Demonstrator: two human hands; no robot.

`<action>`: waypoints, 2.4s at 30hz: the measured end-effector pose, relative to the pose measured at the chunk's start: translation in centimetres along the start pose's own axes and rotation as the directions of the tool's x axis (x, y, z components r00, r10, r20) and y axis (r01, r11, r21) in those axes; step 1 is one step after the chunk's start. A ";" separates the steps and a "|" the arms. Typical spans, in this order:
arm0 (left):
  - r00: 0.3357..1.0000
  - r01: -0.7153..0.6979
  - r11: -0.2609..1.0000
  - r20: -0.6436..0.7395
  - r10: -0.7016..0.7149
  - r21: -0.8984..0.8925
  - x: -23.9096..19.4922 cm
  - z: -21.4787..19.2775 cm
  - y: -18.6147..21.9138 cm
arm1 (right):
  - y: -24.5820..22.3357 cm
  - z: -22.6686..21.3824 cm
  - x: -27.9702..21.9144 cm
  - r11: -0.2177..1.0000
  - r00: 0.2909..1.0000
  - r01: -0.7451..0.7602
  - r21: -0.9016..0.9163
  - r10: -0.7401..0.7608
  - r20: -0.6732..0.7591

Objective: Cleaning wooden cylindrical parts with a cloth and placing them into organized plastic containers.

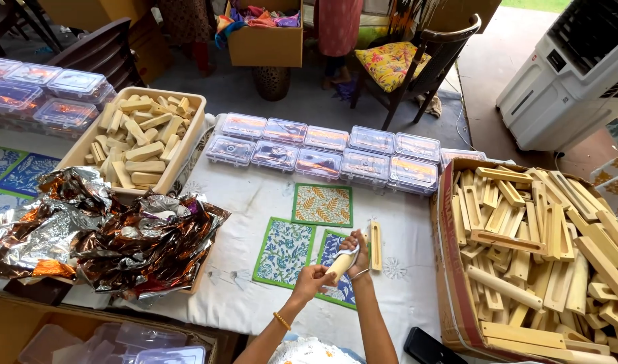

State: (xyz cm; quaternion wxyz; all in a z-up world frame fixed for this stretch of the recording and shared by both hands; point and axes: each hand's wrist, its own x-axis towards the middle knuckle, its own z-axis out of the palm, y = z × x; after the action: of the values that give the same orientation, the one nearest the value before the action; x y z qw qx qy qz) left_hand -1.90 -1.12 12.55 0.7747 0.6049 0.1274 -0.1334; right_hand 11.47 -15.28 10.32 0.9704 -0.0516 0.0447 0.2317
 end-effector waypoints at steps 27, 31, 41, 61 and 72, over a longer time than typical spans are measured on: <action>0.987 -0.108 0.807 -0.034 0.156 0.580 -0.5 0.6 -0.6 | 2.3 -4.1 -0.2 0.863 0.994 -0.102 -0.495 0.104 -0.024; 0.995 -0.098 0.862 0.034 0.094 0.497 -0.4 0.0 -1.8 | 0.1 -2.4 0.5 0.812 0.980 -0.090 -0.577 -0.032 -0.199; 0.916 0.347 0.701 0.384 -0.112 -0.623 2.7 0.1 -2.1 | 2.9 -2.6 1.5 0.988 0.975 -0.155 0.007 0.152 0.163; 0.960 -0.219 0.876 -0.063 0.271 0.430 0.4 0.5 2.1 | 2.8 1.8 -0.5 0.997 0.997 -0.080 -0.010 0.081 0.010; 0.790 -0.587 0.778 -0.053 0.611 0.223 9.7 -4.8 6.2 | 3.7 5.7 -4.0 0.307 0.953 -0.286 -0.908 0.193 -0.235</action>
State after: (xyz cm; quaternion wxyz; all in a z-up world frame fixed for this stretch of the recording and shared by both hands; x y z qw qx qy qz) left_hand 9.23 4.43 13.57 0.7044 0.6936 -0.0383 0.1456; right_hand 6.61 -13.08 16.08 0.7180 -0.5971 -0.0489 0.3544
